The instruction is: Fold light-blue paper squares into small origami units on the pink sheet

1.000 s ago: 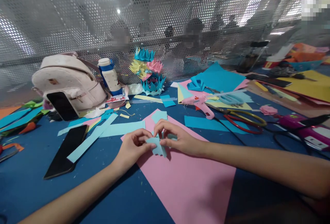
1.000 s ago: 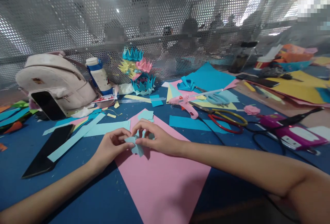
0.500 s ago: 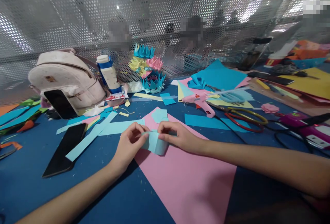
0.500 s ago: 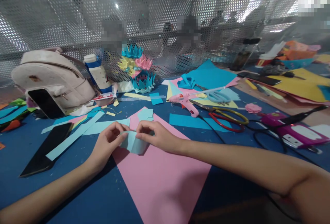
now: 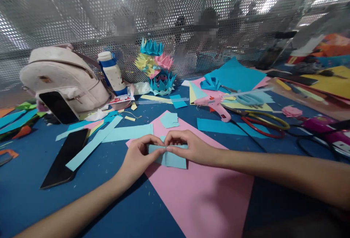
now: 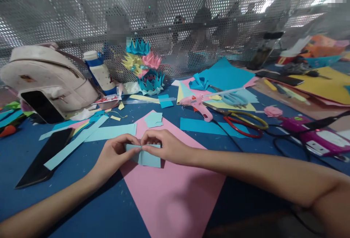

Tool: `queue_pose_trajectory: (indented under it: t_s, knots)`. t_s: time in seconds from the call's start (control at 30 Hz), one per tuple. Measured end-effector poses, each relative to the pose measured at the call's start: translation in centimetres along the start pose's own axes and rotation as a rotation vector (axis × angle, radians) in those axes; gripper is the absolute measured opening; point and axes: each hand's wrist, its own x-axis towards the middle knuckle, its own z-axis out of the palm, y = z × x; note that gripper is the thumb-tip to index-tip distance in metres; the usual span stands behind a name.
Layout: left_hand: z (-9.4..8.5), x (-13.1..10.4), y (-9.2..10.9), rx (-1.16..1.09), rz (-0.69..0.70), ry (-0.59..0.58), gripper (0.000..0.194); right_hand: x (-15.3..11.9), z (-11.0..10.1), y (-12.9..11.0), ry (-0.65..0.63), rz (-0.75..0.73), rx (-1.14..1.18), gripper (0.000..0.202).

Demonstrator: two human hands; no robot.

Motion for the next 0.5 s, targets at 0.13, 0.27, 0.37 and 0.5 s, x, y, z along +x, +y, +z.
queue_pose_trajectory:
  t_s: [0.13, 0.27, 0.37, 0.5]
  knots:
    - [0.15, 0.05, 0.22, 0.002, -0.006, 0.009, 0.006, 0.02, -0.07, -0.08, -0.021, 0.023, -0.003, 0.013]
    - [0.27, 0.02, 0.42, -0.013, 0.001, 0.003, 0.006, 0.04, -0.09, -0.03, -0.024, 0.008, 0.014, 0.012]
    - [0.27, -0.06, 0.47, -0.017, 0.000, 0.001, 0.005, 0.03, -0.06, 0.04, -0.024, 0.006, 0.025, 0.011]
    - [0.24, -0.05, 0.48, -0.018, -0.004, -0.002, 0.008, 0.01, -0.01, 0.14, -0.021, 0.033, 0.041, 0.011]
